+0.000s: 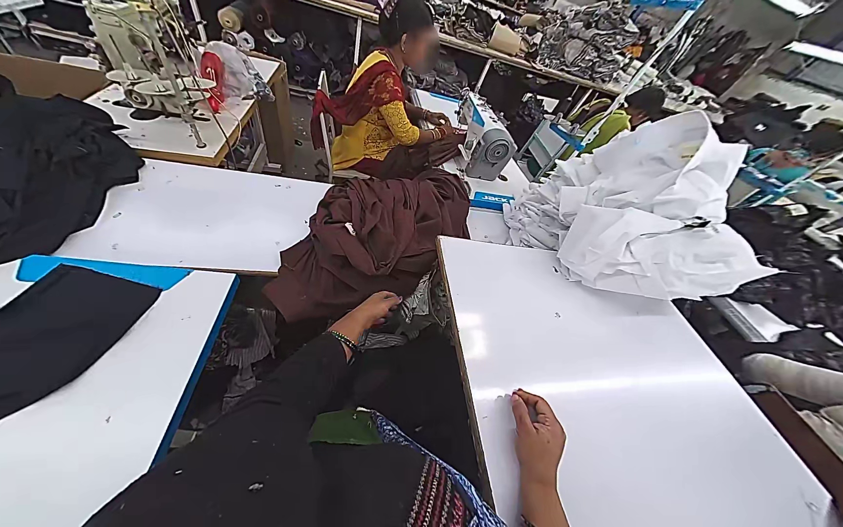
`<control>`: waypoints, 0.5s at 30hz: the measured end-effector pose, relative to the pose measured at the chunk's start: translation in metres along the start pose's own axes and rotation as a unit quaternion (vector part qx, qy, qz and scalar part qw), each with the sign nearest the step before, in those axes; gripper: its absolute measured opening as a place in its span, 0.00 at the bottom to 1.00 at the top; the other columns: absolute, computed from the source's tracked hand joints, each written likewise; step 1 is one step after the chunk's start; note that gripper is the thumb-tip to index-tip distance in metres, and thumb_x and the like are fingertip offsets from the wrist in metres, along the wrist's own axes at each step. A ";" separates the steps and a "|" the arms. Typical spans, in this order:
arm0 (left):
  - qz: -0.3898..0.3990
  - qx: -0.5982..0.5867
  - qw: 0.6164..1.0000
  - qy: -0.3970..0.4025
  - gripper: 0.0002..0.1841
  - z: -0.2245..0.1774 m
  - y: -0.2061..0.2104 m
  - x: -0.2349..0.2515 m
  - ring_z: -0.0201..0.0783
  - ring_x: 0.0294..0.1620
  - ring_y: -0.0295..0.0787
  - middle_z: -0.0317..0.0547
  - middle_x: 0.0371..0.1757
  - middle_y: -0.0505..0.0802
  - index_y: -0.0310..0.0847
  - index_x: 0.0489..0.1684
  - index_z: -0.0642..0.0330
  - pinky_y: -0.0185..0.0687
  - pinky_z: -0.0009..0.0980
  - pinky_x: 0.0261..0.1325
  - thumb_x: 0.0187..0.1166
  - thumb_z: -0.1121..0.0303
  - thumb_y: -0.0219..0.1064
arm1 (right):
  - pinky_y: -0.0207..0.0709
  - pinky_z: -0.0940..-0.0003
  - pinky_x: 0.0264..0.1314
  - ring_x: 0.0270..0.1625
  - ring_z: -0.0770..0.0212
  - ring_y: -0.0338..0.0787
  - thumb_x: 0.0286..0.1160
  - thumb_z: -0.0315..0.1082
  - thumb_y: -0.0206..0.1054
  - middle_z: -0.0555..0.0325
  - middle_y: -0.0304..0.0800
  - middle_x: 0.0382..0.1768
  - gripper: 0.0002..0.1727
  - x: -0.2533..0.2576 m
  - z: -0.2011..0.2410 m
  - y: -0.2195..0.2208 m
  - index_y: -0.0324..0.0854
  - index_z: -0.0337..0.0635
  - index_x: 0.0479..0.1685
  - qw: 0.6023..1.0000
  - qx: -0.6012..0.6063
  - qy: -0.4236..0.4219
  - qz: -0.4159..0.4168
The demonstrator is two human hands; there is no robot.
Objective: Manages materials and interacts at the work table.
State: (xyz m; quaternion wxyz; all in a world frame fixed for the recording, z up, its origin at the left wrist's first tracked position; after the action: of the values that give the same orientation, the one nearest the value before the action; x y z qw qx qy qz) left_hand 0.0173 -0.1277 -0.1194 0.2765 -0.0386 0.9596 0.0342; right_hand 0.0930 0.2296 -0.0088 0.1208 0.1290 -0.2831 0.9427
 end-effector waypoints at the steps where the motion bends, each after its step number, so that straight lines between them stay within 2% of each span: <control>1: 0.010 -0.017 1.000 0.008 0.25 -0.009 0.011 -0.002 0.50 0.69 0.82 0.59 0.74 0.83 0.66 0.84 0.57 0.77 0.46 0.69 0.93 0.56 0.55 | 0.78 0.72 0.54 0.45 0.68 0.88 0.70 0.29 0.64 0.45 0.93 0.40 0.13 0.000 0.000 0.001 0.87 0.24 0.39 1.000 0.002 -0.003 -0.001; 3: 0.037 -0.047 0.997 0.038 0.23 -0.026 0.036 -0.006 0.46 0.65 0.84 0.57 0.71 0.84 0.67 0.82 0.59 0.78 0.42 0.66 0.93 0.58 0.54 | 0.79 0.72 0.53 0.44 0.69 0.88 0.70 0.29 0.64 0.46 0.93 0.39 0.13 0.000 0.001 0.001 0.87 0.24 0.39 1.000 0.005 -0.011 -0.001; 6: 0.070 -0.094 0.987 0.110 0.19 -0.062 0.074 -0.016 0.38 0.54 0.87 0.53 0.62 0.87 0.70 0.77 0.64 0.82 0.34 0.58 0.93 0.65 0.54 | 0.79 0.75 0.51 0.42 0.72 0.88 0.69 0.29 0.64 0.49 0.92 0.36 0.12 -0.001 0.001 -0.001 0.87 0.26 0.38 1.000 0.010 -0.012 -0.008; 8: 0.082 -0.110 0.981 0.136 0.17 -0.083 0.093 -0.026 0.34 0.48 0.86 0.49 0.57 0.88 0.73 0.73 0.63 0.81 0.30 0.52 0.93 0.66 0.54 | 0.79 0.78 0.50 0.41 0.74 0.88 0.69 0.28 0.65 0.52 0.92 0.35 0.11 0.000 0.000 -0.002 0.88 0.27 0.37 1.000 0.016 -0.013 -0.012; 9: 0.089 -0.104 0.979 0.148 0.17 -0.091 0.100 -0.031 0.34 0.49 0.85 0.49 0.58 0.88 0.73 0.73 0.64 0.79 0.30 0.52 0.92 0.67 0.54 | 0.79 0.78 0.50 0.41 0.74 0.88 0.68 0.28 0.65 0.52 0.92 0.35 0.11 0.000 0.000 -0.001 0.88 0.27 0.36 1.000 0.019 -0.012 -0.013; 12: 0.146 0.008 0.970 0.196 0.22 -0.099 0.124 -0.038 0.46 0.67 0.83 0.62 0.73 0.82 0.68 0.79 0.70 0.78 0.42 0.67 0.92 0.67 0.54 | 0.79 0.77 0.51 0.41 0.73 0.88 0.69 0.29 0.65 0.51 0.92 0.36 0.11 -0.001 -0.003 -0.001 0.88 0.27 0.37 1.000 0.024 -0.006 -0.013; 15: 0.136 0.194 0.920 0.311 0.23 -0.092 0.139 -0.035 0.53 0.68 0.84 0.69 0.70 0.84 0.75 0.74 0.74 0.76 0.45 0.75 0.86 0.67 0.62 | 0.80 0.74 0.51 0.41 0.71 0.88 0.69 0.28 0.65 0.50 0.92 0.35 0.11 -0.001 -0.004 -0.002 0.88 0.27 0.36 1.000 0.025 -0.002 -0.015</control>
State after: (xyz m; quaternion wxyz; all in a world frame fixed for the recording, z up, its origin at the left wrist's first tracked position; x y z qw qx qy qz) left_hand -0.0147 0.0041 -0.0173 -0.0410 0.1383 0.9812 -0.1286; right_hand 0.0937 0.2336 -0.0111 0.1313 0.1385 -0.2581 0.9471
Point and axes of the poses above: each hand's wrist, its own x-axis towards the middle knuckle, its own y-axis out of the palm, z = x × y, the point moved 8 cm from there along x, towards the middle knuckle
